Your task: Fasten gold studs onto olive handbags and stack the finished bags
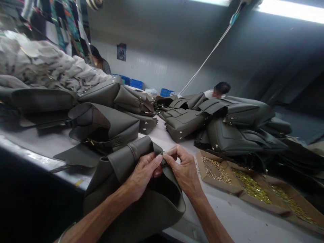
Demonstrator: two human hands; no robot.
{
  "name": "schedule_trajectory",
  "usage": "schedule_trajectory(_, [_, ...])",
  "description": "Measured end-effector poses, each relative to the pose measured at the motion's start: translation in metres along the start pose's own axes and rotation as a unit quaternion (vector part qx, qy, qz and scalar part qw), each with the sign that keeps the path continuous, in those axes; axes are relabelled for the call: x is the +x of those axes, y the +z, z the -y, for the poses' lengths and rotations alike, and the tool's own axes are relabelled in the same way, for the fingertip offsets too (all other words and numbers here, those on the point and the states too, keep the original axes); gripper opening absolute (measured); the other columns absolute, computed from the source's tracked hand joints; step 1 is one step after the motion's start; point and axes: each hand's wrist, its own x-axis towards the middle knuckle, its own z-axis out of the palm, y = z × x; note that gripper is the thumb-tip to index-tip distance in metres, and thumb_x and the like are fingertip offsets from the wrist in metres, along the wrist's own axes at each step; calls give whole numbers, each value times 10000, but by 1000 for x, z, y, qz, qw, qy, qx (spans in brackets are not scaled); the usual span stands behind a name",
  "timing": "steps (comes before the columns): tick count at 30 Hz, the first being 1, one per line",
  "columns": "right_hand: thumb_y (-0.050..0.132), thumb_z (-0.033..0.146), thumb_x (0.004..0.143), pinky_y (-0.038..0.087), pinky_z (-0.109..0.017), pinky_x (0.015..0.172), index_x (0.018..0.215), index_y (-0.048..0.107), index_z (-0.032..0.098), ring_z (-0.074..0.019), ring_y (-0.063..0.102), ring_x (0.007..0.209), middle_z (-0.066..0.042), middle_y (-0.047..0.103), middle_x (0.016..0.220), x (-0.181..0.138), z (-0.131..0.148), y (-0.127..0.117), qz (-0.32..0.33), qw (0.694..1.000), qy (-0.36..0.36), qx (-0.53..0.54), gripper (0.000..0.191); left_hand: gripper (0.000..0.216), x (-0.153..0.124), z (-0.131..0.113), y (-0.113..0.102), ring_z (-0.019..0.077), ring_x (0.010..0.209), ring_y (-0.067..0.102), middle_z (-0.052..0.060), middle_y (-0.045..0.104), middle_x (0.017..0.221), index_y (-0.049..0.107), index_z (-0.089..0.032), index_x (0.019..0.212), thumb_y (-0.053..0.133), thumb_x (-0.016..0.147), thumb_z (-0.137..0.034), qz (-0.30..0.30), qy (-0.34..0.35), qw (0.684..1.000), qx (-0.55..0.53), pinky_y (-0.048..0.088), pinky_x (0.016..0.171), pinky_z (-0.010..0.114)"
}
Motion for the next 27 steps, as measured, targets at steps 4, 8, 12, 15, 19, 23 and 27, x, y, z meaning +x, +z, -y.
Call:
schedule_trajectory(4, [634, 292, 801, 354, -235, 570, 640, 559, 169, -112, 437, 586, 32, 526, 616, -1, -2, 4, -8, 1000, 22, 17, 216, 321, 0, 0, 0, 67, 543, 295, -48, 360, 619, 465, -153, 760, 543, 863, -447, 5, 4, 1000, 1, 247, 524, 220])
schedule_trajectory(8, [642, 327, 812, 372, -233, 583, 658, 563, 165, -113, 456, 595, 30, 545, 620, -4, -7, 3, -17, 999, 40, 25, 238, 323, 0, 2, -2, 67, 543, 293, -47, 357, 611, 473, -149, 764, 528, 873, -448, 7, 9, 1000, 6, 241, 523, 219])
schedule_trajectory(12, [592, 365, 856, 424, -241, 630, 933, 641, 162, -139, 548, 698, 2, 602, 755, -4, -12, -12, 59, 994, 48, 73, 223, 322, 1, 2, -2, 66, 540, 293, -44, 368, 605, 489, -143, 775, 518, 880, -446, 9, 10, 1000, 14, 238, 526, 221])
schedule_trajectory(15, [618, 301, 838, 434, -247, 660, 1099, 626, 191, -147, 560, 746, 3, 606, 802, -1, -13, -22, 84, 994, 31, 59, 283, 319, 1, 1, -1, 67, 541, 289, -43, 371, 607, 502, -140, 785, 515, 882, -444, 9, 12, 1000, 17, 235, 526, 222])
schedule_trajectory(19, [628, 201, 817, 427, -262, 707, 864, 691, 190, -146, 548, 743, -6, 614, 784, 6, -6, -25, 107, 993, -50, 12, 80, 334, 0, -1, 0, 69, 538, 280, -42, 374, 606, 525, -136, 800, 525, 870, -462, 10, 19, 1000, 20, 225, 519, 225])
schedule_trajectory(23, [617, 188, 818, 418, -255, 659, 739, 662, 177, -138, 545, 685, -3, 607, 723, 15, 0, -25, 138, 987, -80, 1, 91, 348, -1, -4, 1, 73, 530, 286, -39, 386, 595, 522, -137, 771, 525, 864, -472, 6, 18, 999, 32, 224, 508, 228])
schedule_trajectory(27, [641, 227, 781, 399, -242, 592, 655, 591, 174, -130, 519, 611, 17, 575, 640, 16, 0, -19, 128, 991, -36, -12, 145, 336, 0, -5, 1, 73, 533, 290, -40, 387, 610, 533, -136, 811, 528, 863, -467, 2, 14, 999, 32, 237, 510, 223])
